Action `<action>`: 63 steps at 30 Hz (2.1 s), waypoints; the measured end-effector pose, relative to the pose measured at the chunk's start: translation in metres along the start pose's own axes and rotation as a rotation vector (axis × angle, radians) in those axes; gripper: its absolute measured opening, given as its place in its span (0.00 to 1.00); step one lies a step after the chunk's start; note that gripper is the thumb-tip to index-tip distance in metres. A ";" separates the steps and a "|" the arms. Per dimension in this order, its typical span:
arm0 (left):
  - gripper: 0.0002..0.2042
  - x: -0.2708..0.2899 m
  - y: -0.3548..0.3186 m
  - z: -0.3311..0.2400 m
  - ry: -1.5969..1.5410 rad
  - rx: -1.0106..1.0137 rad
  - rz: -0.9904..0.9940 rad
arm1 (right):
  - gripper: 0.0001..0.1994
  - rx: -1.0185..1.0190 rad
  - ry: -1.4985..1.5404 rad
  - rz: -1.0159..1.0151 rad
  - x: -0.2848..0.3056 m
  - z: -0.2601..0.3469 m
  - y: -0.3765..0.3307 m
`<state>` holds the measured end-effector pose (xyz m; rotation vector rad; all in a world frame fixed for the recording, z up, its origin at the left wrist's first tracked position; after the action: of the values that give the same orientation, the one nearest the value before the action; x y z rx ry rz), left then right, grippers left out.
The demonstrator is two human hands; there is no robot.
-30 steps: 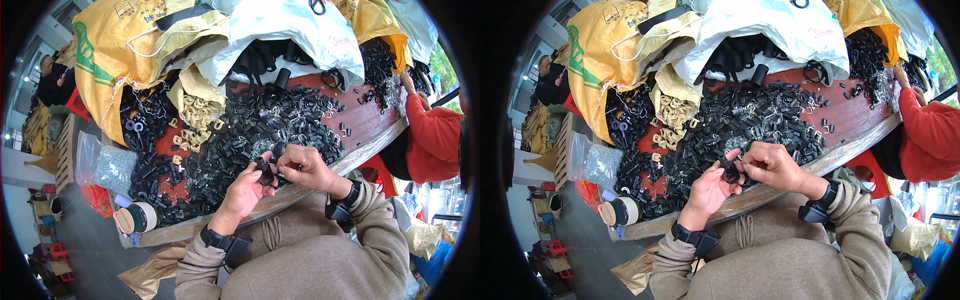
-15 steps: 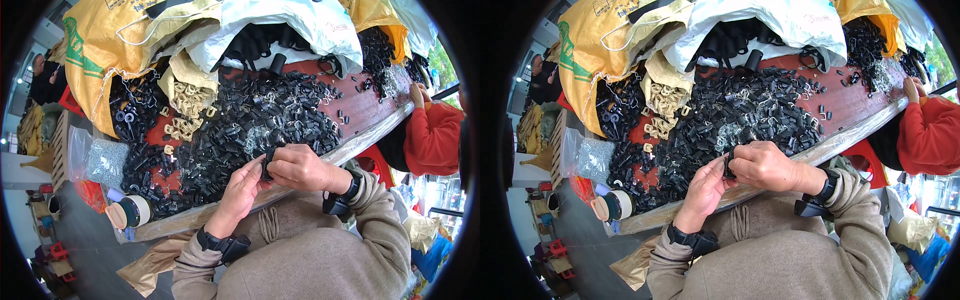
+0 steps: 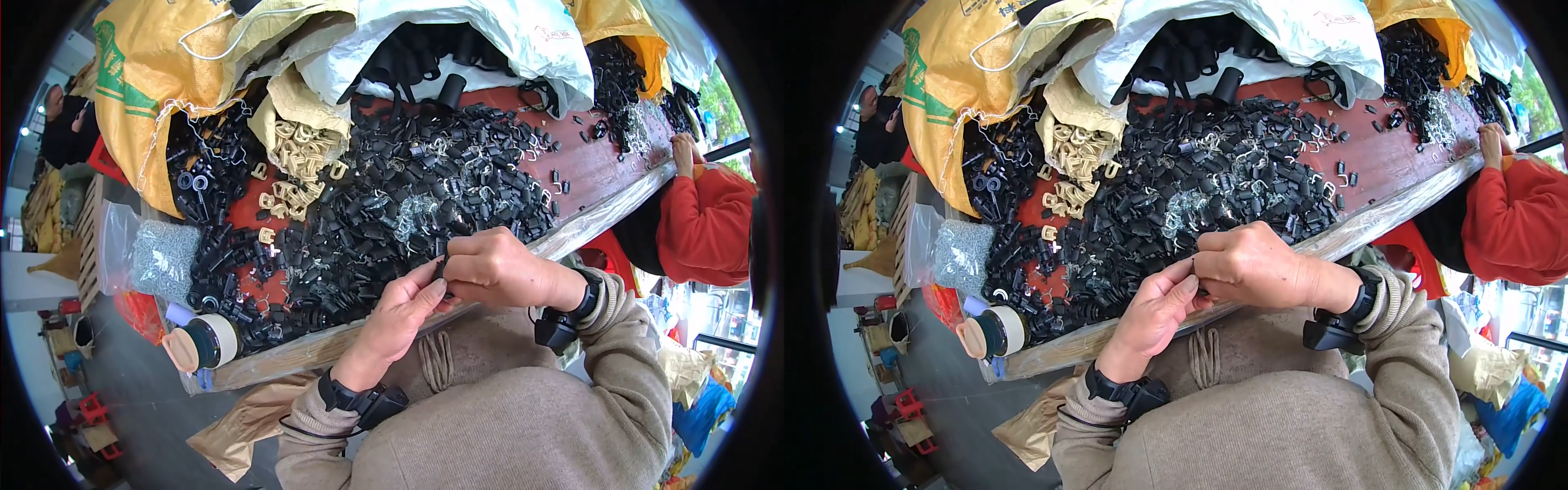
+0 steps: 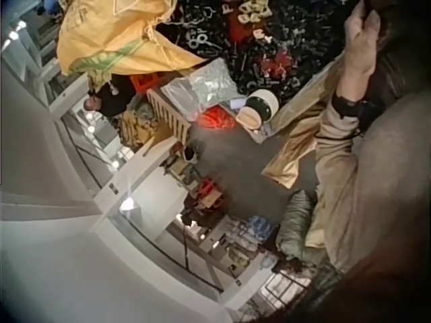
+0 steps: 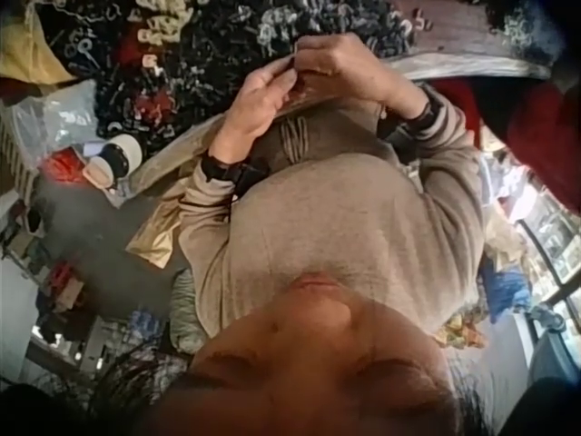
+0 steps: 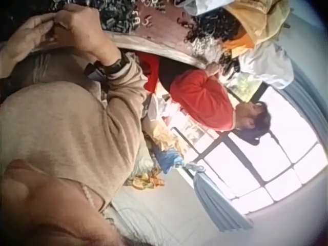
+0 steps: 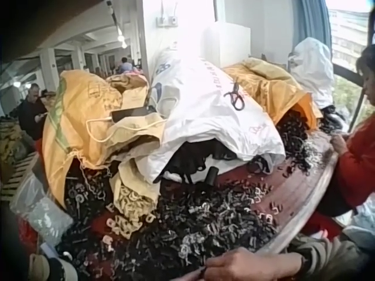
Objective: The person assembles components by hand, picking up a black plastic housing and a beige insert from the table. They press the beige insert into the black housing and then place the completed unit back onto the table.
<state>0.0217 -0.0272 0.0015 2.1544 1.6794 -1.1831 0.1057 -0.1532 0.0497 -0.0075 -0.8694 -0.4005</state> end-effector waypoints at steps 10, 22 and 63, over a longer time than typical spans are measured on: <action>0.15 0.014 -0.002 -0.005 -0.251 -0.085 0.039 | 0.04 -0.186 -0.060 -0.294 0.040 -0.047 0.002; 0.14 0.021 -0.007 -0.007 -0.293 -0.132 -0.035 | 0.05 -0.286 -0.207 -0.312 0.036 -0.115 0.000; 0.12 0.026 0.014 -0.015 -0.397 -0.288 -0.078 | 0.07 0.058 -0.115 -0.437 -0.015 -0.018 0.013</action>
<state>0.0425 -0.0042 -0.0102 1.5787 1.6458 -1.2046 0.1152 -0.1387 0.0285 0.2184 -0.9967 -0.7893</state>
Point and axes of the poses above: each hand's wrist, its own y-axis towards the middle knuckle, its own x-axis out of the back of the hand, z = x × y, the point moved 2 cm from there along y, towards the middle knuckle, and after that the axes turned 3 degrees about z, right-handed, at the moved point
